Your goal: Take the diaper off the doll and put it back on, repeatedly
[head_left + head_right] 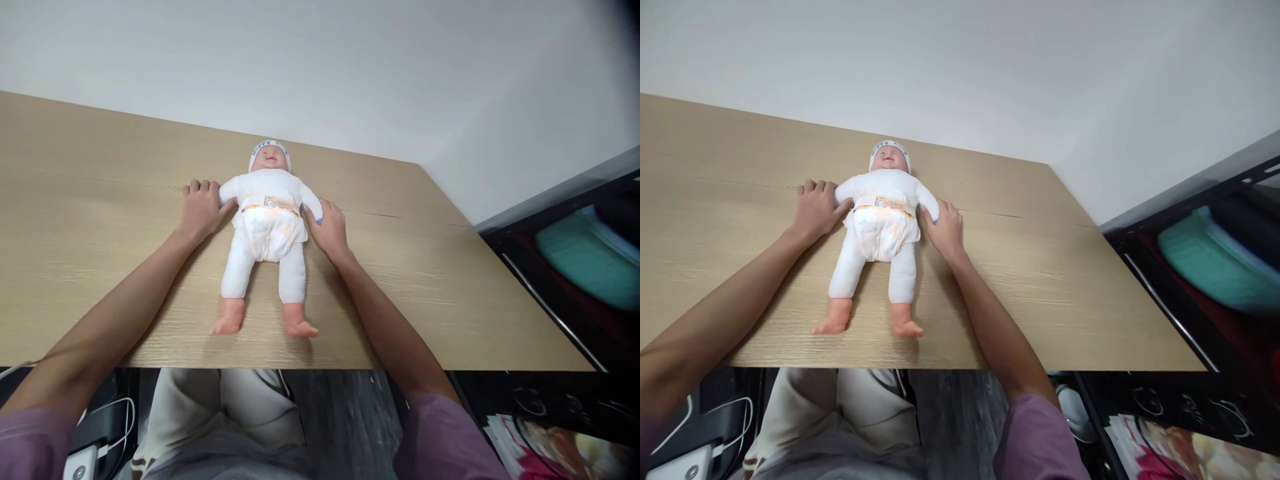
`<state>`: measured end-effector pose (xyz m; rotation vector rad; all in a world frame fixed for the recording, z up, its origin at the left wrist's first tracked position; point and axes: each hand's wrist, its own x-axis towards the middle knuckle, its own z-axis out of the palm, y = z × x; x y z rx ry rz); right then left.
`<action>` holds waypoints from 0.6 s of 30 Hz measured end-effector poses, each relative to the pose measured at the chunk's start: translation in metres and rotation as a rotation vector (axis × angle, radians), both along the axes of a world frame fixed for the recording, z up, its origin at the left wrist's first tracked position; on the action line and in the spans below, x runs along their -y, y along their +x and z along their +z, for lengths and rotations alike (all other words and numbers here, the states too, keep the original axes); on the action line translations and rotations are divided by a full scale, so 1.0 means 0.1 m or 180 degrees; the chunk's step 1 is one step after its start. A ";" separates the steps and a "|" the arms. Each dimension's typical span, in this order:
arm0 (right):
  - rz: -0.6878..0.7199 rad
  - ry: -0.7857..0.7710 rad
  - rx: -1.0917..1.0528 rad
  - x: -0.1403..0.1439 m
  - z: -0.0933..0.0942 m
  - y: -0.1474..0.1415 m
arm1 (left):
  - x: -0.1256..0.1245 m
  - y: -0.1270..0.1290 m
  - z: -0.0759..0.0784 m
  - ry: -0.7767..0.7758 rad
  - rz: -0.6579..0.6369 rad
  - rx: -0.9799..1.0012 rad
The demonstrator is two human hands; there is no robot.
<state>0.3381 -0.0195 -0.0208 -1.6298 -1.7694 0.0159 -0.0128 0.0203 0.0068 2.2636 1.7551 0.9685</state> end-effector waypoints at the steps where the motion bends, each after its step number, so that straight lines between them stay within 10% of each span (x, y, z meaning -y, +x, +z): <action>1: -0.0018 -0.0056 -0.0138 0.00 0.02 -0.07 | 0.02 0.05 0.04 -0.0119 0.0057 -0.0052; 6: 0.0122 -0.0461 -0.1029 0.19 0.17 -0.30 | 0.49 0.14 0.43 -0.0597 0.0238 0.0199; 11: 0.1127 -0.0665 -0.1515 1.00 0.50 -0.10 | 1.98 -0.08 0.78 -0.0531 0.0228 0.0098; 14: 0.1566 -0.0822 -0.1123 1.75 0.80 0.02 | 3.26 -0.25 0.56 -0.0994 -0.0225 0.0236; 18: 0.2373 -0.1366 -0.0682 2.76 0.95 -0.04 | 4.77 -0.58 -0.12 -0.1849 -0.0824 0.0413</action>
